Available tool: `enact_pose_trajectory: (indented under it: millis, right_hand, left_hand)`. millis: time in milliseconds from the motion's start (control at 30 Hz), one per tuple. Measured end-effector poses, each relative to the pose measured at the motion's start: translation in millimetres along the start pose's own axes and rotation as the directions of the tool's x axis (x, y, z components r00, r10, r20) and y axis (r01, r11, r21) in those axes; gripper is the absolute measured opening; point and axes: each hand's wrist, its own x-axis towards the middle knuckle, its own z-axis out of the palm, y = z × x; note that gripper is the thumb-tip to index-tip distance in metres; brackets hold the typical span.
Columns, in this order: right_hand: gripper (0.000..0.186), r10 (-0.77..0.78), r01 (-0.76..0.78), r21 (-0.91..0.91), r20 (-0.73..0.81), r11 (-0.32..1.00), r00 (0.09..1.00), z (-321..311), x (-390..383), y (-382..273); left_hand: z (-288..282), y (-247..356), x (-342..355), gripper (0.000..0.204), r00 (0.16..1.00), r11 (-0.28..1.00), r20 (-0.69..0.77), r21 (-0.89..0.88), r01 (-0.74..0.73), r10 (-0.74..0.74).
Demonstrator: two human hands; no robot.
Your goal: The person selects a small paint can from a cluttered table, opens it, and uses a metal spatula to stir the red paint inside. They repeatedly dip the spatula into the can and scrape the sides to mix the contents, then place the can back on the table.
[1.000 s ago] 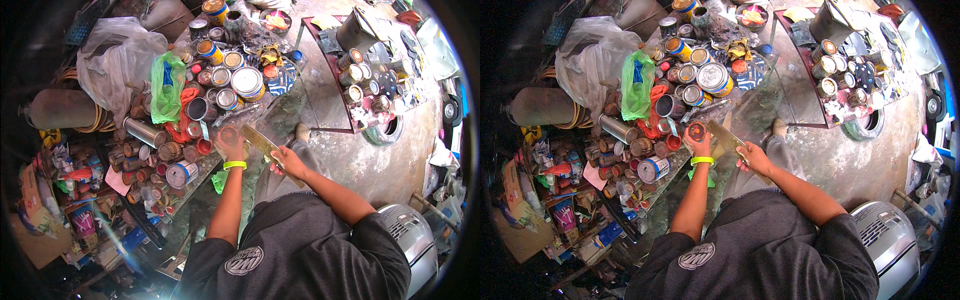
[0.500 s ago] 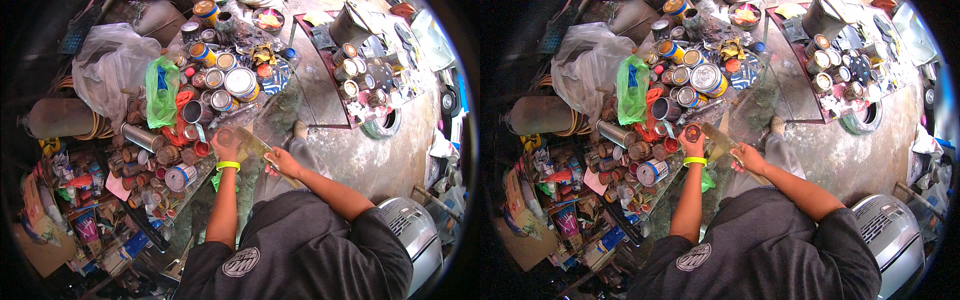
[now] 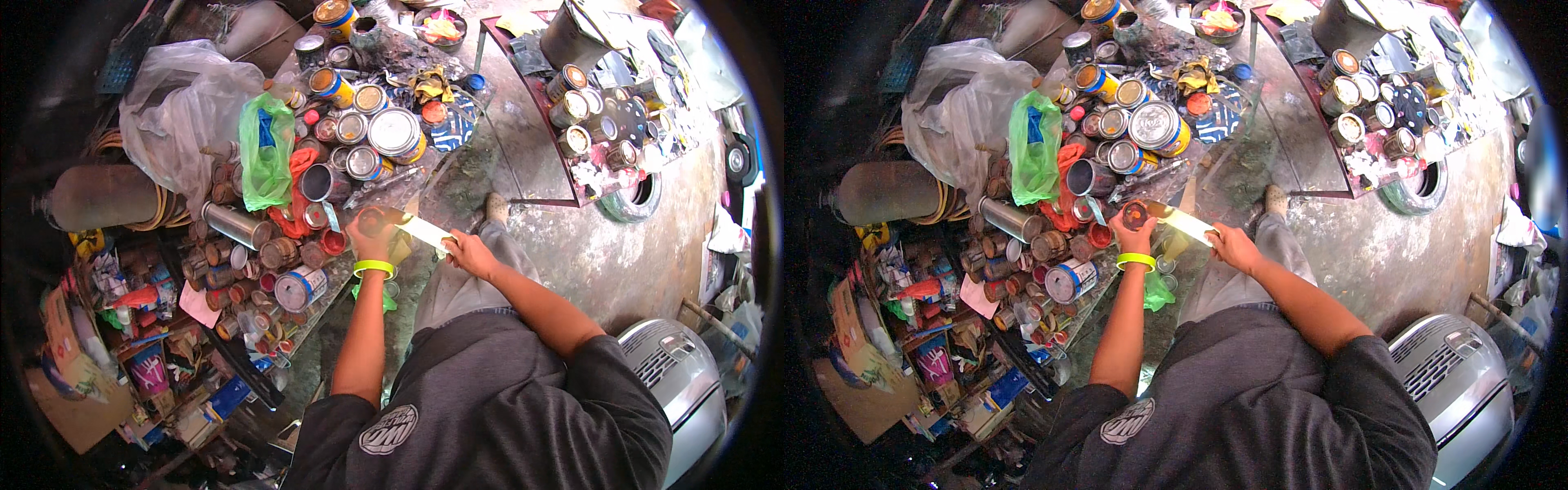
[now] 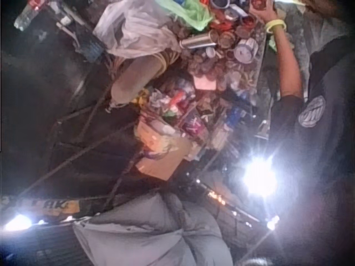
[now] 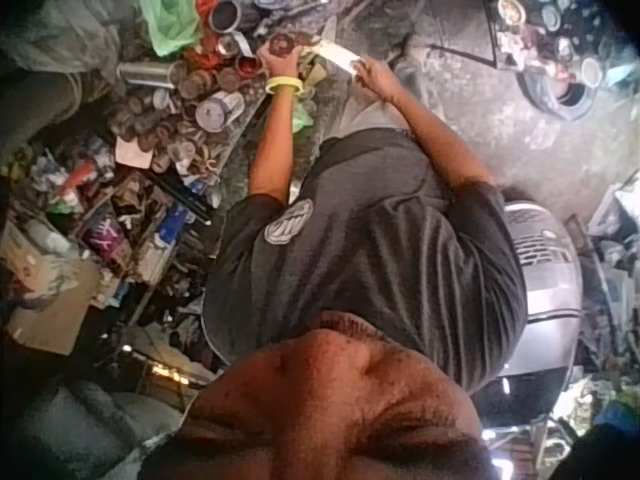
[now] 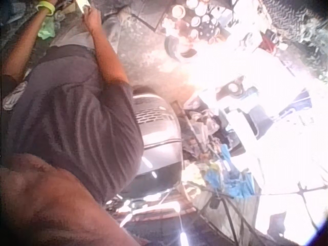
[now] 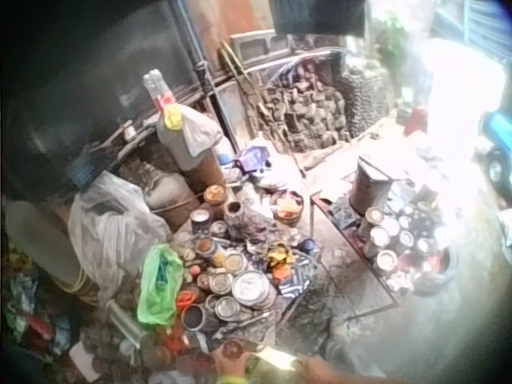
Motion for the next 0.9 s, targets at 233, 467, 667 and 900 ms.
enact_pose_trajectory:
  millis: [233, 467, 667, 900]
  right_hand:
    - [0.03, -0.266, 0.221, -0.409, -0.056, 0.885, 0.962, -8.7, -2.9, -2.4]
    - [0.034, 0.04, -0.013, 0.133, -0.205, 0.991, 0.978, -78.8, -105.0, -36.9]
    - [0.027, 0.21, 0.175, 0.559, -0.557, 0.811, 0.803, -192.2, -184.3, -31.2]
    - [0.047, 0.001, -0.058, -0.032, -0.872, 0.998, 0.489, -417.9, -93.4, 10.5]
  left_hand:
    - [6.5, -46.6, 7.7, 0.082, 0.991, 0.965, -0.029, -0.222, -0.137, 0.134]
    - [49.6, -67.8, -0.5, 0.115, 0.912, 0.961, -0.347, -0.089, -0.262, 0.216]
    - [81.3, -56.2, -11.4, 0.106, 0.905, 0.993, -0.425, -0.098, -0.059, 0.012]
    - [80.7, -49.0, -31.9, 0.096, 0.938, 0.987, -0.345, -0.133, -0.094, 0.043]
